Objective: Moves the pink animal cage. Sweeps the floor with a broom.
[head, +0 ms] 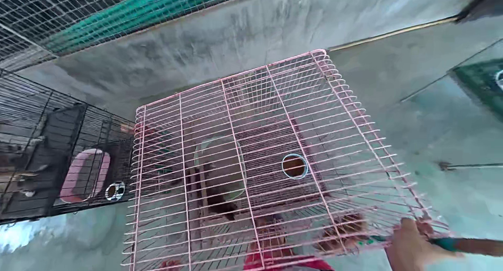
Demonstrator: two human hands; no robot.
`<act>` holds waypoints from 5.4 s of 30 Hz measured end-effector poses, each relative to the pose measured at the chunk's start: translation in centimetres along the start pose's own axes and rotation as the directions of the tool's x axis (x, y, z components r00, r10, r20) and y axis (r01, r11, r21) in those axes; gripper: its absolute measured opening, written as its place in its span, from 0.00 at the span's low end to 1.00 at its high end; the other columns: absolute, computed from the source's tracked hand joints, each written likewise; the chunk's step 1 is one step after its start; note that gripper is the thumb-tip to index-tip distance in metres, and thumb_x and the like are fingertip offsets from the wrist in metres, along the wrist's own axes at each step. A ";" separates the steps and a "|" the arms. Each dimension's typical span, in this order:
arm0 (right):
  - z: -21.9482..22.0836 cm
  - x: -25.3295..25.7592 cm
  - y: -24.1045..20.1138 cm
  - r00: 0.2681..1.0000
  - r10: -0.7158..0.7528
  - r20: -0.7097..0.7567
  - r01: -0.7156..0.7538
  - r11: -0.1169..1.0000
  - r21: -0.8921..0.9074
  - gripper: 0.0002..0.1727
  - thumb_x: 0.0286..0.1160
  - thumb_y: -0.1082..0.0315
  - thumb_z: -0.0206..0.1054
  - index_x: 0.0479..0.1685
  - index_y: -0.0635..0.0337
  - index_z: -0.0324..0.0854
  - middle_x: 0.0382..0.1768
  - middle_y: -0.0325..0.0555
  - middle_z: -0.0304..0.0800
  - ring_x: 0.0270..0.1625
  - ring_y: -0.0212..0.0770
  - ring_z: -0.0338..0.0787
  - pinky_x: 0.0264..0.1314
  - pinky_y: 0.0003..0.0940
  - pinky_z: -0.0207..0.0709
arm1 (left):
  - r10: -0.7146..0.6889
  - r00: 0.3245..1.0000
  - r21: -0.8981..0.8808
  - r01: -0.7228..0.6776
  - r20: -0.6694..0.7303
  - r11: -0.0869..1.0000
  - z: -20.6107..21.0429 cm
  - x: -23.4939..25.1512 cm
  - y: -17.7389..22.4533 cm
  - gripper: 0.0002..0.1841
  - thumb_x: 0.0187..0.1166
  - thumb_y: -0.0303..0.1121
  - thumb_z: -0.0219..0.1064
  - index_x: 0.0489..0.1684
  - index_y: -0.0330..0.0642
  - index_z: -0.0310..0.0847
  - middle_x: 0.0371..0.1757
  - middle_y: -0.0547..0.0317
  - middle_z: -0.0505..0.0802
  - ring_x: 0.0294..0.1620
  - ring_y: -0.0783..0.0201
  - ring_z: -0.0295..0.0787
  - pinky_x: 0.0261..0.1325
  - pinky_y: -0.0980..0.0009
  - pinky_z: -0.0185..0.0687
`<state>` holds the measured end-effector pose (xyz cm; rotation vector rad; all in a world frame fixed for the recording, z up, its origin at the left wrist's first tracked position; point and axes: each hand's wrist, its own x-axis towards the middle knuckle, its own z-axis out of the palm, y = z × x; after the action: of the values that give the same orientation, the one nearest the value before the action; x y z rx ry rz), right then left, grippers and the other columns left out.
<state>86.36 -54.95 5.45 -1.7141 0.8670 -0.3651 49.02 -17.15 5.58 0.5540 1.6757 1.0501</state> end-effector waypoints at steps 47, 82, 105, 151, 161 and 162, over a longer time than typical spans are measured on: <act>27.5 3.9 -13.7 0.960 0.279 0.000 -0.271 0.930 0.247 0.21 0.90 0.59 0.58 0.71 0.63 0.67 0.43 0.46 0.75 0.35 0.34 0.81 0.41 0.32 0.81 | 0.190 0.928 -0.241 -0.115 0.321 0.964 34.5 8.9 9.8 0.35 0.91 0.62 0.25 0.86 0.50 0.57 0.77 0.55 0.78 0.72 0.60 0.80 0.69 0.48 0.79; 20.9 -0.6 -6.6 0.972 0.230 0.054 -0.233 0.896 0.378 0.18 0.96 0.65 0.49 0.73 0.67 0.56 0.37 0.44 0.77 0.31 0.32 0.85 0.41 0.29 0.85 | 0.150 0.946 -0.009 -0.154 0.286 0.988 29.6 13.7 9.1 0.38 0.89 0.65 0.25 0.80 0.43 0.60 0.66 0.47 0.79 0.58 0.56 0.82 0.58 0.47 0.80; 23.0 4.8 -9.3 0.981 0.158 0.117 -0.162 0.986 0.024 0.26 0.96 0.53 0.44 0.77 0.66 0.65 0.48 0.50 0.77 0.38 0.34 0.81 0.43 0.31 0.79 | 0.030 0.982 -0.039 -0.023 0.185 0.999 28.9 8.1 6.2 0.38 0.90 0.63 0.29 0.88 0.48 0.60 0.77 0.38 0.79 0.68 0.44 0.81 0.57 0.38 0.80; 23.1 7.1 -9.3 0.976 0.208 0.068 -0.216 0.967 0.138 0.32 0.91 0.61 0.53 0.88 0.67 0.49 0.52 0.50 0.77 0.40 0.30 0.80 0.47 0.28 0.78 | 0.121 0.949 -0.136 -0.084 0.291 0.987 28.1 6.4 4.6 0.37 0.87 0.62 0.28 0.85 0.48 0.58 0.78 0.45 0.77 0.71 0.49 0.77 0.63 0.37 0.77; 22.1 10.7 -8.8 0.973 0.195 0.120 -0.214 0.963 0.164 0.26 0.93 0.60 0.50 0.82 0.65 0.57 0.44 0.47 0.75 0.35 0.34 0.80 0.40 0.33 0.79 | 0.087 0.974 -0.142 -0.057 0.209 0.988 25.5 3.0 1.7 0.28 0.90 0.59 0.30 0.60 0.47 0.66 0.44 0.57 0.77 0.40 0.62 0.78 0.47 0.53 0.80; 22.5 10.9 -8.9 0.977 0.174 0.124 -0.195 0.963 0.185 0.23 0.93 0.60 0.51 0.78 0.64 0.60 0.41 0.45 0.75 0.33 0.33 0.79 0.37 0.32 0.79 | 0.080 0.977 -0.144 -0.052 0.197 0.988 25.8 3.2 1.7 0.26 0.90 0.58 0.31 0.53 0.49 0.66 0.39 0.59 0.76 0.35 0.64 0.76 0.42 0.57 0.79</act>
<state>111.35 -46.01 4.31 -1.4444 0.8750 -0.2228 71.52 -4.21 3.22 0.6079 1.4035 1.1105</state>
